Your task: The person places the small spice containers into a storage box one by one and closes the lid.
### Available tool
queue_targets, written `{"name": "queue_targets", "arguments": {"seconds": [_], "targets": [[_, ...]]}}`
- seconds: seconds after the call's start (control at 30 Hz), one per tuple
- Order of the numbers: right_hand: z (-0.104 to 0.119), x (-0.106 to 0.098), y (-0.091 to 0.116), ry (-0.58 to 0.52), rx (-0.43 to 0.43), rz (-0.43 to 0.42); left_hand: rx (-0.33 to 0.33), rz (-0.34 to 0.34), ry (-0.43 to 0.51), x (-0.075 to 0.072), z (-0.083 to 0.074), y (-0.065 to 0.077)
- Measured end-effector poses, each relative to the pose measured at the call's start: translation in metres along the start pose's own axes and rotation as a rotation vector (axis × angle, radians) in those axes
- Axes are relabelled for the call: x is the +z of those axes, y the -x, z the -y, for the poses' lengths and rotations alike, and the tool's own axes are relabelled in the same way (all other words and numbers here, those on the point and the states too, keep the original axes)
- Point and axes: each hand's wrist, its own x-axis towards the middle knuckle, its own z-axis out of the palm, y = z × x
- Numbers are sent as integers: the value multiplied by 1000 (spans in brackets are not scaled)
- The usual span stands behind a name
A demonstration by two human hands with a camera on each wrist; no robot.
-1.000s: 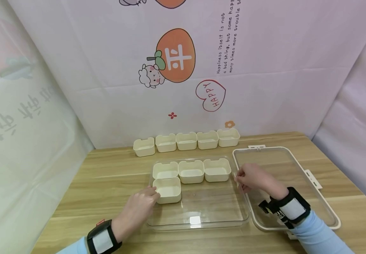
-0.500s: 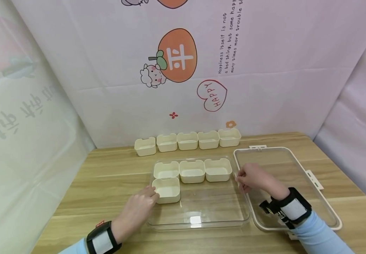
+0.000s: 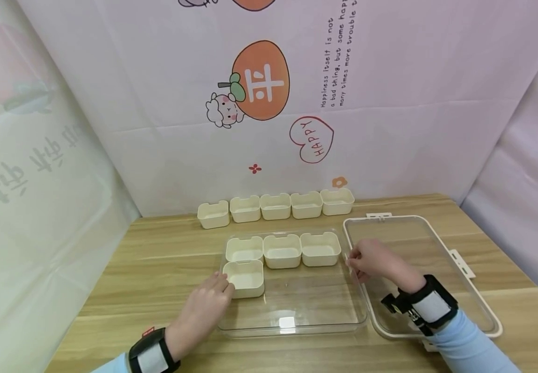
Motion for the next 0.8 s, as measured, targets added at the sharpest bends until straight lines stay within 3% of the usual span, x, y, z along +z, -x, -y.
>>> {"name": "queue_targets", "arguments": {"seconds": [0.53,0.8], "targets": [[2,-1,0,0,7,14,20,-13,-6,-1,-3,1],[2,-2,1,1,5,15,18,-85,49,2,-1,1]]}}
